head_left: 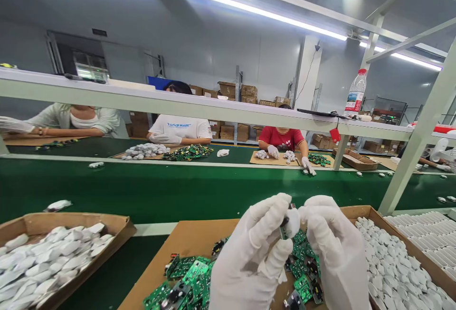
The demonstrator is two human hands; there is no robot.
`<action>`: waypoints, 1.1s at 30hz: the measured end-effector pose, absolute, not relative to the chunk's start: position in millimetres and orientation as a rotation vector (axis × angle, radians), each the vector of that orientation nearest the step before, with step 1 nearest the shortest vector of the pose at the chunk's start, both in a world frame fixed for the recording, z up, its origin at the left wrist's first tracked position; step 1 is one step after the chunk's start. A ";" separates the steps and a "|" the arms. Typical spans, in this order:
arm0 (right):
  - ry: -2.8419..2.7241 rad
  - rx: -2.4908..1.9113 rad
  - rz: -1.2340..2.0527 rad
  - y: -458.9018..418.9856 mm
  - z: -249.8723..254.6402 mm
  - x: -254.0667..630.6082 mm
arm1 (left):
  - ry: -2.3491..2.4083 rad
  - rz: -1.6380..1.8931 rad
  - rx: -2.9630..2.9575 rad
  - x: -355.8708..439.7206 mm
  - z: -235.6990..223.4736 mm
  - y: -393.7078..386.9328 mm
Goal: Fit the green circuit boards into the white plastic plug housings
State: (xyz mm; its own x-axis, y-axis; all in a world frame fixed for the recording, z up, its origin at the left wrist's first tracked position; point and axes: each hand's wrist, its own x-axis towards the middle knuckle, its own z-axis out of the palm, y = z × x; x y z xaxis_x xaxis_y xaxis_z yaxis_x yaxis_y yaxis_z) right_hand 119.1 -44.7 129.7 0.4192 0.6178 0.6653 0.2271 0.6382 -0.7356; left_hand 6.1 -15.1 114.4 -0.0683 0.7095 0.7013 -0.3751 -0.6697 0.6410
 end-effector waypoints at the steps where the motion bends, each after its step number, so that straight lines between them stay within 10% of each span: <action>1: -1.176 -0.895 0.267 -45.6 131.0 117.6 | 0.389 1.870 1.547 5.6 111.9 -13.2; 33: -1.407 -0.951 -0.062 -10.4 97.4 118.7 | 0.365 2.040 1.712 5.5 100.4 0.1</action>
State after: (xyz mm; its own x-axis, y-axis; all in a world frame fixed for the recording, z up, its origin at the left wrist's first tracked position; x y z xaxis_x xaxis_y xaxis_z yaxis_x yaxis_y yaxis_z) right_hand 118.7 -10.4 97.4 0.2254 0.4862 0.8443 0.5592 0.6451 -0.5207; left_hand 5.5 0.1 100.4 -0.1285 0.4966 0.8584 -0.1682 -0.8640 0.4746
